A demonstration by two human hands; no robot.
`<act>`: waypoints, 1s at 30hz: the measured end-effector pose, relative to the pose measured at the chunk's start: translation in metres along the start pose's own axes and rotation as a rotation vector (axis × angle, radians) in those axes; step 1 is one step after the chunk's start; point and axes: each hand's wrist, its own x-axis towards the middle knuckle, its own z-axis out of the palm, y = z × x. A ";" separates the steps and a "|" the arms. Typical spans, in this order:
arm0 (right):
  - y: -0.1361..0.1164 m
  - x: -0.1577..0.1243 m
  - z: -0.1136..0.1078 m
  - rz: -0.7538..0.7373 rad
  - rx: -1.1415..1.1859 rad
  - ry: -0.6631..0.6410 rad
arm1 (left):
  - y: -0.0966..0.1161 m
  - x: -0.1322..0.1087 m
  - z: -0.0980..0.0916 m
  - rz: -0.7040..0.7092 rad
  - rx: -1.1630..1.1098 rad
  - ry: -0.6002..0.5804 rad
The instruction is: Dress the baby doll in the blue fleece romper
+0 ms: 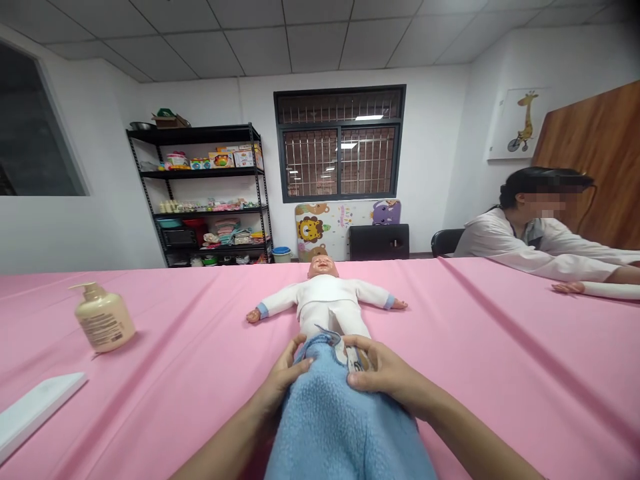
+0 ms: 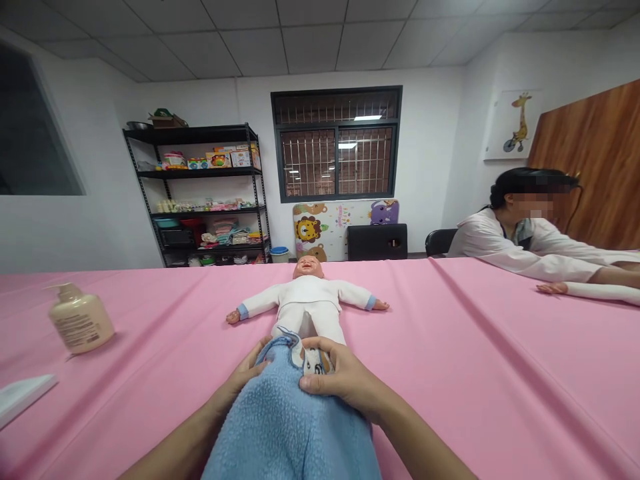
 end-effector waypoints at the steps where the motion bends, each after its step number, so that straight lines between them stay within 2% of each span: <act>1: -0.001 0.000 0.000 0.005 -0.023 0.019 | 0.001 0.000 0.000 0.001 -0.001 -0.007; 4: -0.001 0.001 0.001 0.022 -0.051 0.125 | 0.002 -0.002 0.002 -0.003 0.026 -0.048; 7: 0.002 0.004 0.003 -0.009 0.045 0.203 | 0.000 -0.005 0.004 -0.015 0.091 -0.055; 10: 0.008 0.005 0.009 -0.011 0.228 0.174 | 0.000 -0.004 0.004 0.032 0.239 -0.053; 13: 0.015 0.008 0.011 0.002 0.385 0.158 | 0.002 -0.001 0.004 0.090 0.425 0.013; 15: 0.019 0.010 0.009 -0.007 0.444 0.182 | 0.003 0.000 0.004 0.107 0.455 0.051; 16: 0.020 0.011 0.008 -0.019 0.465 0.201 | 0.004 -0.001 0.004 0.105 0.422 0.028; 18: 0.020 0.013 0.007 -0.043 0.506 0.253 | 0.007 -0.007 0.007 0.054 0.309 -0.126; 22: 0.015 0.014 0.011 -0.016 0.599 0.378 | 0.012 -0.026 0.020 -0.139 0.220 -0.574; 24: 0.012 0.014 0.015 0.014 0.622 0.392 | 0.010 -0.032 0.027 -0.193 0.264 -0.660; 25: 0.012 0.013 0.016 0.019 0.622 0.390 | 0.008 -0.033 0.029 -0.204 0.279 -0.649; 27: 0.011 0.013 0.017 0.012 0.593 0.375 | 0.001 -0.027 0.028 -0.149 0.263 -0.489; 30: 0.012 0.012 0.013 -0.021 0.489 0.360 | -0.006 -0.010 0.015 0.005 0.176 -0.041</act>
